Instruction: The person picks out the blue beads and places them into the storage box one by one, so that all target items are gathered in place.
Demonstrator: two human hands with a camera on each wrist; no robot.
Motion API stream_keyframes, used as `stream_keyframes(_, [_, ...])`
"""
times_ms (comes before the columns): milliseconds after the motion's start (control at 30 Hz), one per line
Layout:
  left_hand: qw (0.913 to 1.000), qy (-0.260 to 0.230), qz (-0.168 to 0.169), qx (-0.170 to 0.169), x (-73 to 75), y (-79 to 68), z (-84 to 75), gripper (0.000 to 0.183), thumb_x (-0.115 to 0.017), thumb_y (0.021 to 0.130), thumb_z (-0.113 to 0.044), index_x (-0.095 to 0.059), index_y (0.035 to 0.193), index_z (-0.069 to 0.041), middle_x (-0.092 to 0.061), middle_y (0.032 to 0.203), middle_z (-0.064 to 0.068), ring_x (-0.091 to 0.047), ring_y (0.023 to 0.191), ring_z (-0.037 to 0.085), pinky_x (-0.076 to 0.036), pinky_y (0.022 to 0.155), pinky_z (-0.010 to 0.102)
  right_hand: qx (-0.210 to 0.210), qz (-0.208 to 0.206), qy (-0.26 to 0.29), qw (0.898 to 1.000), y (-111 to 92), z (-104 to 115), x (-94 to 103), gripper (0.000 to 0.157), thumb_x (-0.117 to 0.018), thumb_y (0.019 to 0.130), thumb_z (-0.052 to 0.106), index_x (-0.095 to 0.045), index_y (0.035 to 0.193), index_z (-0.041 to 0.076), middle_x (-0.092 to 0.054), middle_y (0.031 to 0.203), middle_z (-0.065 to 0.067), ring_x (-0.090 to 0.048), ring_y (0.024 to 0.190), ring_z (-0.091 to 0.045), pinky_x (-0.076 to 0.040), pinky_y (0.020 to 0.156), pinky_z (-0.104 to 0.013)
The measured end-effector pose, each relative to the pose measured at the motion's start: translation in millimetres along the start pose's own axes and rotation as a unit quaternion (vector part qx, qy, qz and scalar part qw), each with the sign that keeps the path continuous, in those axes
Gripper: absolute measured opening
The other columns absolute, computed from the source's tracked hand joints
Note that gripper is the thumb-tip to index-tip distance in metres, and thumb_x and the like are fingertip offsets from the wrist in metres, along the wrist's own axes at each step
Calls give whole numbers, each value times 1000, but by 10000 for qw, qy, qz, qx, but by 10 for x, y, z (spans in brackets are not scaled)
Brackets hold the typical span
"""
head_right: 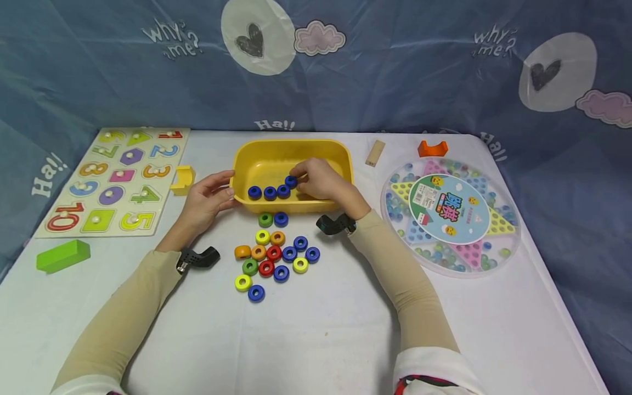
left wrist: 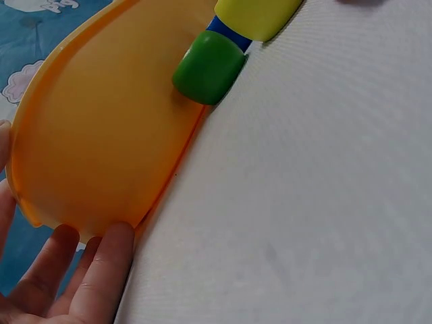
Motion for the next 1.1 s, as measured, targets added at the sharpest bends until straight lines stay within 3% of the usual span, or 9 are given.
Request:
stream_keyframes(433, [9999,-128,8,14,-9,-10,-7,51,-68,92,-13,-50,139,-4,-51,133,10,-64,101,11,-61,84,27,131,-126,109,9998,-55,48,46,39,-67,89,7,-63,128,2,-66,126,-13,-65,111,-25,-55,100,-38])
stream_keyframes(567, [9997,-252,32,-34,-11,-10,-13,50,-67,92,-10,-50,138,-3,-53,129,6,-65,100,12,-61,84,28,631,-612,290,9957,-211,261,152,36,-68,90,10,-64,125,1,-67,122,-14,-69,99,-24,-60,88,-34])
stream_keyframes(733, [9998,-207,4,-10,-5,-7,-17,50,-67,92,-11,-51,138,-3,-53,130,7,-64,101,12,-61,84,28,1711,-1193,64,9780,-585,692,188,23,-70,88,14,-71,108,4,-72,102,-9,-64,80,-17,-59,69,-32])
stream_keyframes(833, [10000,-81,-36,13,-6,-5,-12,50,-67,92,-12,-51,138,-5,-52,132,9,-64,101,11,-61,83,26,1963,-945,-275,9756,-766,802,45,16,-69,89,17,-72,102,7,-72,92,-2,-60,74,-11,-58,63,-27])
stream_keyframes(933, [10000,-69,-29,11,-12,-2,-11,50,-67,92,-13,-51,139,-5,-51,133,10,-64,101,12,-61,84,26,1761,-360,-541,9822,-854,750,-163,15,-66,92,15,-71,104,8,-70,90,1,-59,74,-7,-56,65,-20])
stream_keyframes(1100, [9999,-153,-39,20,-15,-4,-4,50,-67,92,-11,-51,138,-4,-52,130,7,-64,100,12,-61,83,26,1466,39,-1033,9838,-874,572,-423,24,-61,94,10,-66,117,6,-70,104,-3,-61,83,-9,-58,78,-21])
Point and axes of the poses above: each hand's wrist, its own y-axis towards the middle knuckle, its own x-axis out of the back of the hand, z = x × y, the point moved 7 cm from there along y, towards the middle knuckle
